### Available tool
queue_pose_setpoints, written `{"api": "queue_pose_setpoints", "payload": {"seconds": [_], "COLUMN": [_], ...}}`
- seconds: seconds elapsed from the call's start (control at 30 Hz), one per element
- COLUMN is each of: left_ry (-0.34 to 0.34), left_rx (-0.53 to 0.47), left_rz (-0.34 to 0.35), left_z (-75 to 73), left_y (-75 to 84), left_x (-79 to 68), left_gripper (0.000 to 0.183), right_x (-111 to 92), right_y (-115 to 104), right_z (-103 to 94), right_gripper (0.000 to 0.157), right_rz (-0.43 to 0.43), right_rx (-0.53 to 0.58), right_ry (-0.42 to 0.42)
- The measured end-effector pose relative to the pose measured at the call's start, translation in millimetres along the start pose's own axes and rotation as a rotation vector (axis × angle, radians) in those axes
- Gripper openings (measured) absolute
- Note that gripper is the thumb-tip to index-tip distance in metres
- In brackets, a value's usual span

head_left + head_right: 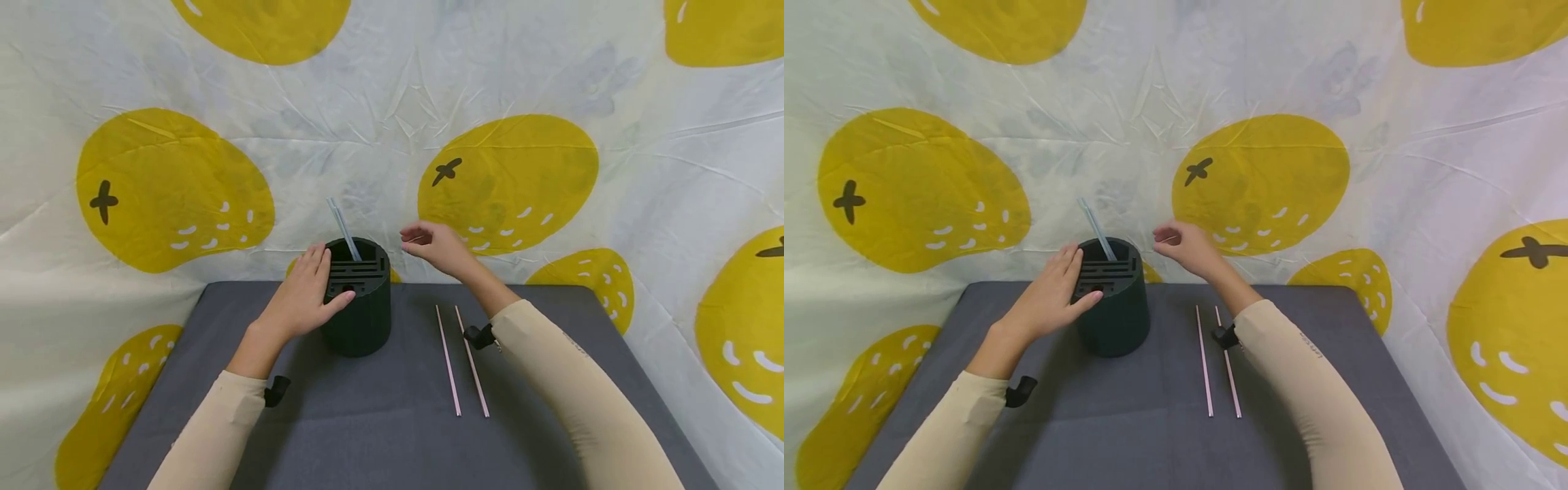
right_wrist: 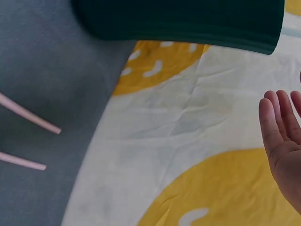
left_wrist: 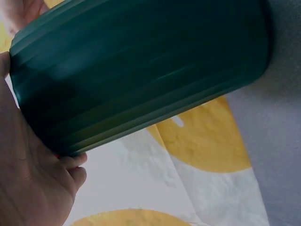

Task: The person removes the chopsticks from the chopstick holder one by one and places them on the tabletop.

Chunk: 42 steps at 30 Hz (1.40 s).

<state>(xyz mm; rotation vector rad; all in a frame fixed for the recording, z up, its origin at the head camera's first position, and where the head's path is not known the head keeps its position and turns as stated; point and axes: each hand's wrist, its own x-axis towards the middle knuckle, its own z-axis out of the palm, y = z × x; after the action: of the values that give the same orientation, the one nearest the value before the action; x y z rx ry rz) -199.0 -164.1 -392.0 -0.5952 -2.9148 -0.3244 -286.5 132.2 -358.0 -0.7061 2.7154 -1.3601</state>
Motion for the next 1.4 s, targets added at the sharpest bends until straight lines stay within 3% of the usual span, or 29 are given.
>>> {"api": "queue_pose_setpoints", "payload": {"seconds": [0.37, 0.53, 0.67, 0.9, 1.4], "left_ry": [0.006, 0.010, 0.011, 0.026, 0.024], "left_rx": [-0.020, -0.006, -0.011, -0.005, -0.015], "left_rz": [-0.014, -0.003, 0.001, 0.009, 0.010], "left_z": [1.3, -0.1, -0.1, 1.2, 0.7], "left_y": [-1.8, -2.6, -1.9, -1.6, -1.0], "left_x": [-0.8, 0.1, -1.0, -2.3, -3.2], "left_gripper": [0.103, 0.103, 0.103, 0.102, 0.101], "right_x": [33, 45, 54, 66, 70], "right_y": [-28, -39, -50, -64, -69], "right_z": [21.8, 32.3, 40.7, 52.3, 62.7], "right_gripper": [0.042, 0.044, 0.041, 0.030, 0.015], "right_rz": [-0.041, -0.059, -0.071, -0.064, -0.019], "right_rx": [0.049, -0.033, -0.103, -0.129, -0.228], "right_ry": [-0.043, -0.080, -0.092, -0.073, -0.061]}}
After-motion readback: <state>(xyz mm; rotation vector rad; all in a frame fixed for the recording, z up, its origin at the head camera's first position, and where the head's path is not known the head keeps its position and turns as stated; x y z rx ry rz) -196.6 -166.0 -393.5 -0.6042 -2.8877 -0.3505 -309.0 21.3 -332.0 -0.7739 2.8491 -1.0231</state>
